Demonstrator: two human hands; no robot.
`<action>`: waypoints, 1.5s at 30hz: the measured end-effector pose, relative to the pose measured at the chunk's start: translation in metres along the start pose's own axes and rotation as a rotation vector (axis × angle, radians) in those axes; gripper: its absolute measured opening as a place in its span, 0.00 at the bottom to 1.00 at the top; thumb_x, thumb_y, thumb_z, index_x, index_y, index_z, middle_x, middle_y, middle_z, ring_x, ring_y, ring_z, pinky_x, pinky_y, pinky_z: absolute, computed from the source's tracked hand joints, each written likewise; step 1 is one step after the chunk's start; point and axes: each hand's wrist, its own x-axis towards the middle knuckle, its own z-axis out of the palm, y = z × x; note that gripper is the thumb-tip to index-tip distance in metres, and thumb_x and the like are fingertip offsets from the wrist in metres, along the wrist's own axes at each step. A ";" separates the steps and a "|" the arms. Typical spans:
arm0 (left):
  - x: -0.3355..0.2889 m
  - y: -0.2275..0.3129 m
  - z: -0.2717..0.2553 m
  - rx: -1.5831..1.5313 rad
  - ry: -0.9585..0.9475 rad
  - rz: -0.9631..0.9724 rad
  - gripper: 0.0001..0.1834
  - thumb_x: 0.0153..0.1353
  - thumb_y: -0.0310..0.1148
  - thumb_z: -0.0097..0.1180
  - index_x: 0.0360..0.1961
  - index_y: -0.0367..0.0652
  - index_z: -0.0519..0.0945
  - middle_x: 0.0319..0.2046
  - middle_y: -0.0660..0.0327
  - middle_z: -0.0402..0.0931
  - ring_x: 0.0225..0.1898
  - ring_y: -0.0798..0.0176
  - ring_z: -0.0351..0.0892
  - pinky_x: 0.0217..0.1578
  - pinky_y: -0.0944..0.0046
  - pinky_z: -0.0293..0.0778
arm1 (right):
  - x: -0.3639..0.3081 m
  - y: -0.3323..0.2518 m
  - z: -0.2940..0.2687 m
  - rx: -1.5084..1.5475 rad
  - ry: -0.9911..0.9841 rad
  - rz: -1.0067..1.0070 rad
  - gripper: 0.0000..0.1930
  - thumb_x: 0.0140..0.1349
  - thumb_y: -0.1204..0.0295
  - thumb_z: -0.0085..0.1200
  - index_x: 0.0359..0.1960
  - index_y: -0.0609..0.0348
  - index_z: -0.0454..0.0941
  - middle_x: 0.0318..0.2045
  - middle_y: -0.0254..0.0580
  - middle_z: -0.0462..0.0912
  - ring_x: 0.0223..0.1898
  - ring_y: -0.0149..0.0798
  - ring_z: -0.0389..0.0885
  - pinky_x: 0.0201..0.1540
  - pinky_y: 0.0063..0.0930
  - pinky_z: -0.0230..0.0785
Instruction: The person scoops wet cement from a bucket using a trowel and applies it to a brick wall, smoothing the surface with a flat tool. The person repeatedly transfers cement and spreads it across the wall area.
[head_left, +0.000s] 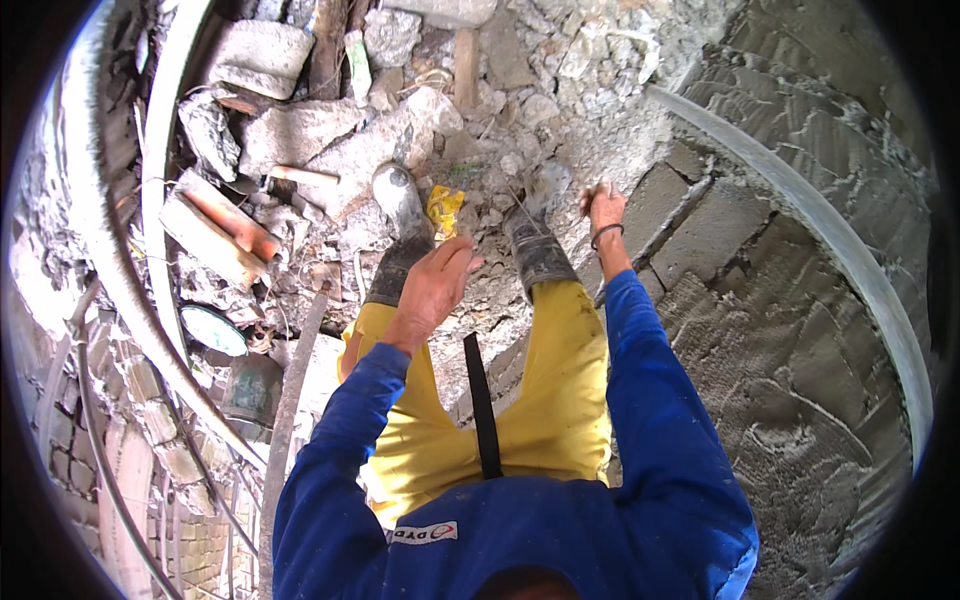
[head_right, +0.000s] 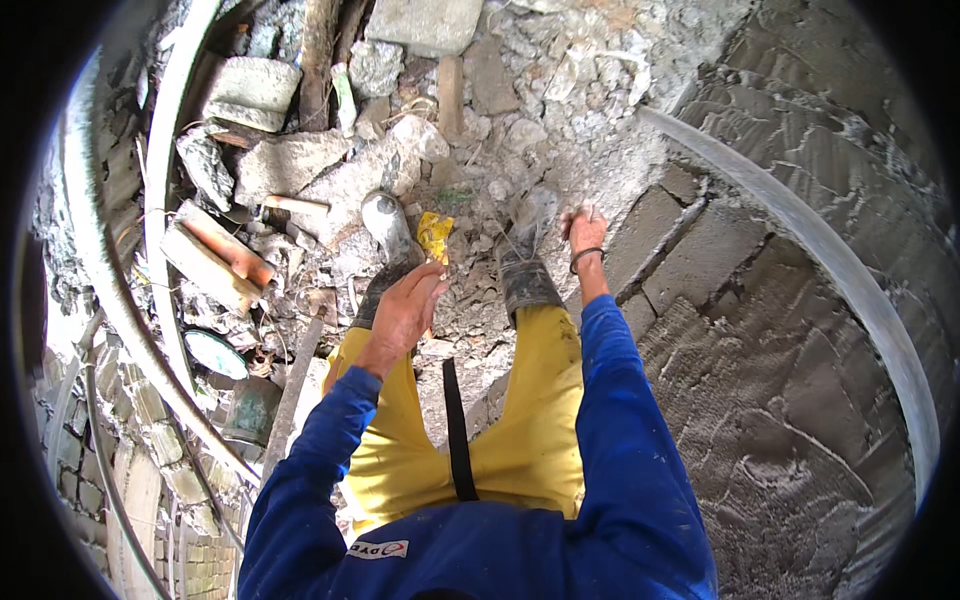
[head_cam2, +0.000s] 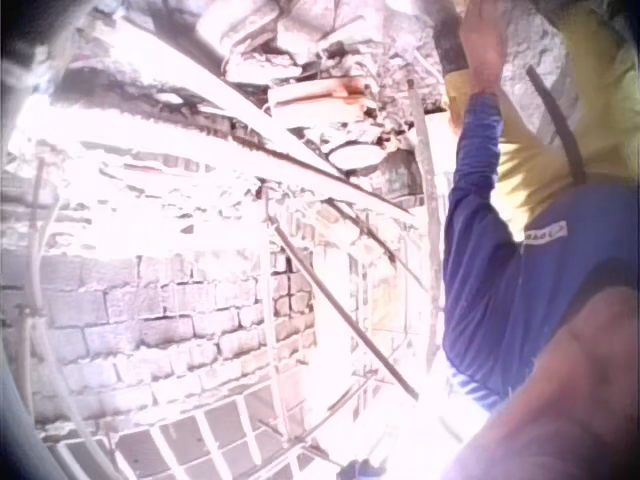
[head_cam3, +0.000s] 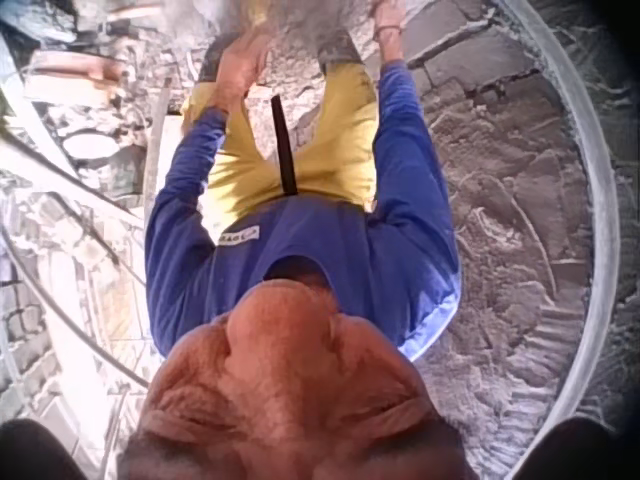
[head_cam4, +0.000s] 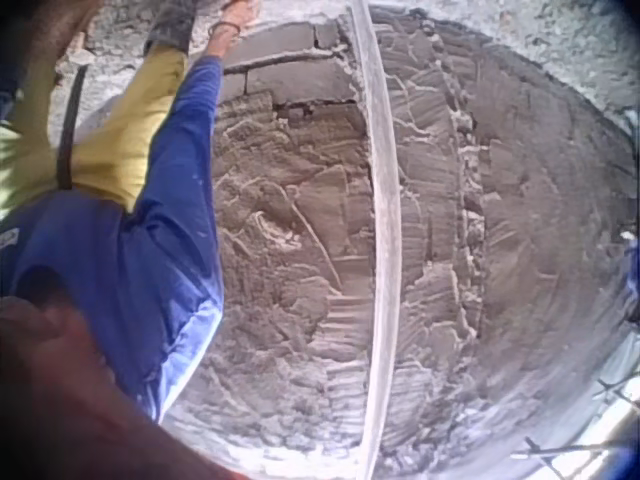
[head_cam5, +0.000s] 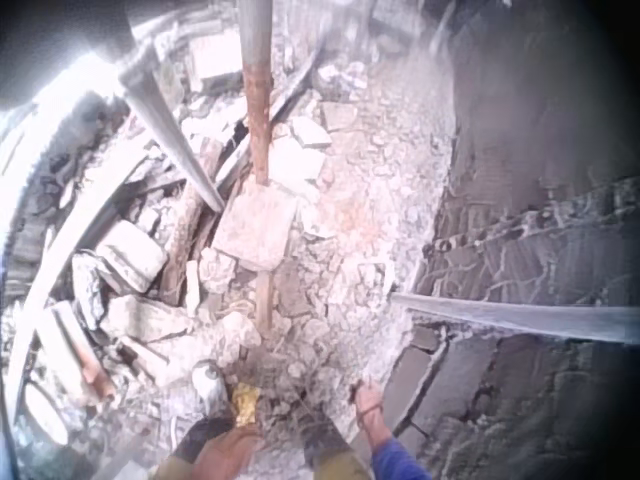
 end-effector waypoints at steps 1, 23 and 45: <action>-0.004 0.014 -0.008 -0.025 0.013 -0.029 0.08 0.63 0.25 0.58 0.43 0.37 0.78 0.46 0.52 0.80 0.41 0.48 0.83 0.42 0.57 0.81 | -0.017 -0.017 -0.008 0.051 -0.074 0.077 0.21 0.75 0.58 0.40 0.24 0.53 0.72 0.15 0.42 0.79 0.12 0.35 0.73 0.14 0.29 0.64; -0.078 0.182 -0.323 -0.176 0.227 0.061 0.07 0.69 0.27 0.51 0.34 0.35 0.78 0.35 0.52 0.84 0.37 0.53 0.85 0.40 0.61 0.79 | -0.325 -0.240 -0.028 0.225 0.137 0.047 0.20 0.73 0.54 0.46 0.23 0.45 0.63 0.12 0.24 0.55 0.09 0.27 0.54 0.10 0.27 0.46; -0.061 0.229 -0.608 -0.220 0.830 0.374 0.18 0.77 0.35 0.43 0.47 0.29 0.79 0.44 0.50 0.83 0.48 0.58 0.84 0.54 0.62 0.76 | -0.433 -0.574 0.137 -0.153 -0.727 -0.182 0.18 0.76 0.62 0.40 0.52 0.66 0.71 0.43 0.61 0.80 0.42 0.56 0.85 0.41 0.43 0.84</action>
